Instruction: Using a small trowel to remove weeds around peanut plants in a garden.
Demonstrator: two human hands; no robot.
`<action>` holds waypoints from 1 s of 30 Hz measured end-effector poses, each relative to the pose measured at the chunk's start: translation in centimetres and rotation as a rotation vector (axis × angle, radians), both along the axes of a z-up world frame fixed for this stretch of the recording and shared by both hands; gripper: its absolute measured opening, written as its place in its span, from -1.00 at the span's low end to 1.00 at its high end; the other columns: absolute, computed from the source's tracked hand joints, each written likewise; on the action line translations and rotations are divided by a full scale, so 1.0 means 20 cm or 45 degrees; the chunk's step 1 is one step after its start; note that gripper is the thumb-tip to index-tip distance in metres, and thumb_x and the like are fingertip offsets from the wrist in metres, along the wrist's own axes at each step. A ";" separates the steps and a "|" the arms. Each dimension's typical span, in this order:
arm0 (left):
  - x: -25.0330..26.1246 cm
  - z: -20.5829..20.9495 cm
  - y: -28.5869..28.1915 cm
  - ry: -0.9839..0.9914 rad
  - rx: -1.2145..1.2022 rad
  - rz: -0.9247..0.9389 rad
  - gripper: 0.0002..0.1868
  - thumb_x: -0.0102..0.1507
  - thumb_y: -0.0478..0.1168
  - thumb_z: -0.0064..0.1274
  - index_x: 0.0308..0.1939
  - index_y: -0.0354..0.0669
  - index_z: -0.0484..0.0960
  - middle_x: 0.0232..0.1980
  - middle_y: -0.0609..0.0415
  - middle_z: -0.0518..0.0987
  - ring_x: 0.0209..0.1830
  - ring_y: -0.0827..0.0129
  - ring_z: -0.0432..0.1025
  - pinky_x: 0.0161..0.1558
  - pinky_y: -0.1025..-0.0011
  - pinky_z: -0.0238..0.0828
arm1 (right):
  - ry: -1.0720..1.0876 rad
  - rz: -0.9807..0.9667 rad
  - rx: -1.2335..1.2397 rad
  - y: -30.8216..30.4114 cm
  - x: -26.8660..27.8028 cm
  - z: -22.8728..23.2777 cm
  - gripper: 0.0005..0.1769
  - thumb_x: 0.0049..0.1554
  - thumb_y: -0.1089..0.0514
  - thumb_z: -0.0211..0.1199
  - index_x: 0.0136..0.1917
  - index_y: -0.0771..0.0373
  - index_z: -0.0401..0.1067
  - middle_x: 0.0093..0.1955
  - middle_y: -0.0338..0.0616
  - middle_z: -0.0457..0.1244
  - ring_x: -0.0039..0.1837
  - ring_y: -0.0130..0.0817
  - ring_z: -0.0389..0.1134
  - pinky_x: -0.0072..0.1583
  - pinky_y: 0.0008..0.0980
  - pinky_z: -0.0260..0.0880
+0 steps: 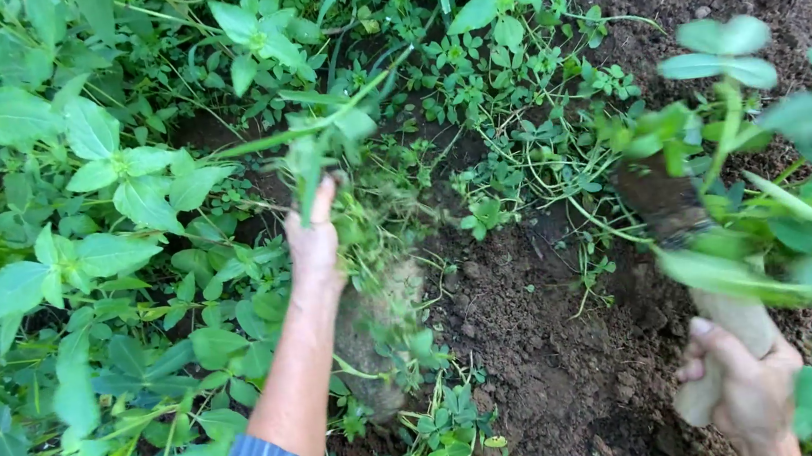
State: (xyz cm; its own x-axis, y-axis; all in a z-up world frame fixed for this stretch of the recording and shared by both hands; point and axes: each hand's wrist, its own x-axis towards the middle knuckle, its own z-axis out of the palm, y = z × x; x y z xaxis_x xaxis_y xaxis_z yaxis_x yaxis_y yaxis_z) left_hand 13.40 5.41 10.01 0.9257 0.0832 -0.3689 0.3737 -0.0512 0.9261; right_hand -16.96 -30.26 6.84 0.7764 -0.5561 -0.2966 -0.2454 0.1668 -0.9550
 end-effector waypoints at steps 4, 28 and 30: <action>0.00 0.11 -0.16 -0.069 0.358 -0.228 -0.59 0.31 -0.06 0.10 0.22 -0.07 0.58 -0.21 0.11 0.63 -0.45 0.47 0.47 -0.38 0.43 0.52 | 0.051 -0.291 0.259 -0.07 -0.09 -0.11 -0.69 0.24 0.24 0.23 0.18 0.46 0.31 -0.24 -0.15 0.21 -0.35 -0.41 0.23 -0.30 -0.28 0.36; -0.21 -0.82 -0.68 -0.505 0.801 -0.952 -0.45 0.14 -0.58 -0.14 0.23 -0.34 0.52 0.11 -0.28 0.58 0.05 -0.02 0.50 0.17 0.09 0.47 | 0.445 -0.095 0.385 0.39 -0.02 -0.20 -0.44 0.01 0.18 0.38 0.23 0.50 0.37 -0.33 -0.09 0.25 -0.45 -0.37 0.18 -0.41 -0.27 0.24; -0.20 -0.86 -0.60 -0.662 0.674 -0.890 -0.40 0.12 -0.58 -0.14 0.26 -0.36 0.51 0.13 -0.29 0.62 0.12 -0.04 0.50 0.26 0.01 0.35 | 0.335 0.004 0.220 0.42 0.01 -0.12 -0.34 -0.07 0.20 0.43 0.31 0.41 0.48 -0.28 -0.07 0.28 -0.43 -0.35 0.18 -0.40 -0.29 0.17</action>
